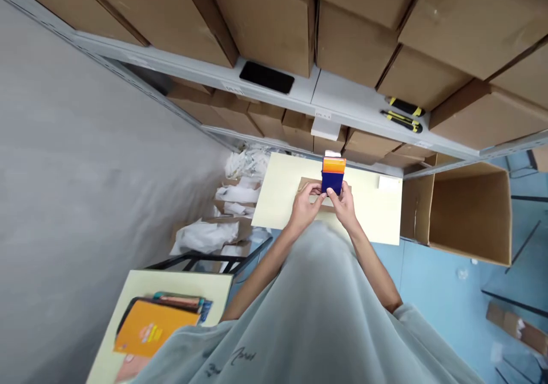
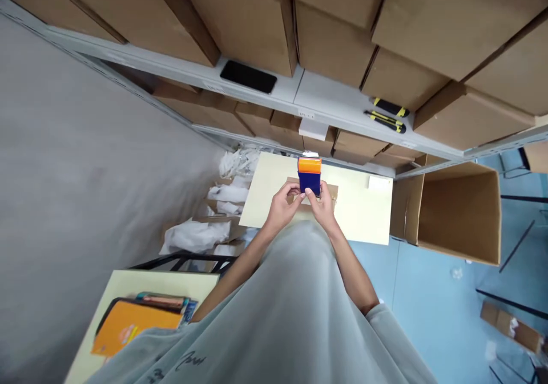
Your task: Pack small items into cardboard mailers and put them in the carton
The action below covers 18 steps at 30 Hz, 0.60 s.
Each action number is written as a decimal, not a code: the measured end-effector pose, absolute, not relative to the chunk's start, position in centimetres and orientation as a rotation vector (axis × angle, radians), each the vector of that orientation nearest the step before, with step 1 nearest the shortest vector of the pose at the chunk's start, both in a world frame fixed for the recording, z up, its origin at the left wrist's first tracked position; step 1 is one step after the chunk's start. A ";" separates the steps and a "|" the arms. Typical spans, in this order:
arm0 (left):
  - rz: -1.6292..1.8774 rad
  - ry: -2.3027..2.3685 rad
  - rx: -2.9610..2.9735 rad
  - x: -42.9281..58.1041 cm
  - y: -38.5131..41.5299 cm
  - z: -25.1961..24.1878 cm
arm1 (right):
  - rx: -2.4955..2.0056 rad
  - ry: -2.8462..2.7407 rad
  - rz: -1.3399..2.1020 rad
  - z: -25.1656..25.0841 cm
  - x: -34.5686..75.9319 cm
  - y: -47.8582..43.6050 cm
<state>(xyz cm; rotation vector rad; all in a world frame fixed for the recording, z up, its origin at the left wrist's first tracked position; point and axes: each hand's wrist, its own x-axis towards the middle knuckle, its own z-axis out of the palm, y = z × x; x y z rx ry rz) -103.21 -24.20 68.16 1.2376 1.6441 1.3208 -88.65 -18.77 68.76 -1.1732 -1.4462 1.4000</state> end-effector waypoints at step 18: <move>1.095 1.486 1.414 -108.1 -23.3 76.1 | -1.237 -1.765 1.522 70.1 -82.5 -24.1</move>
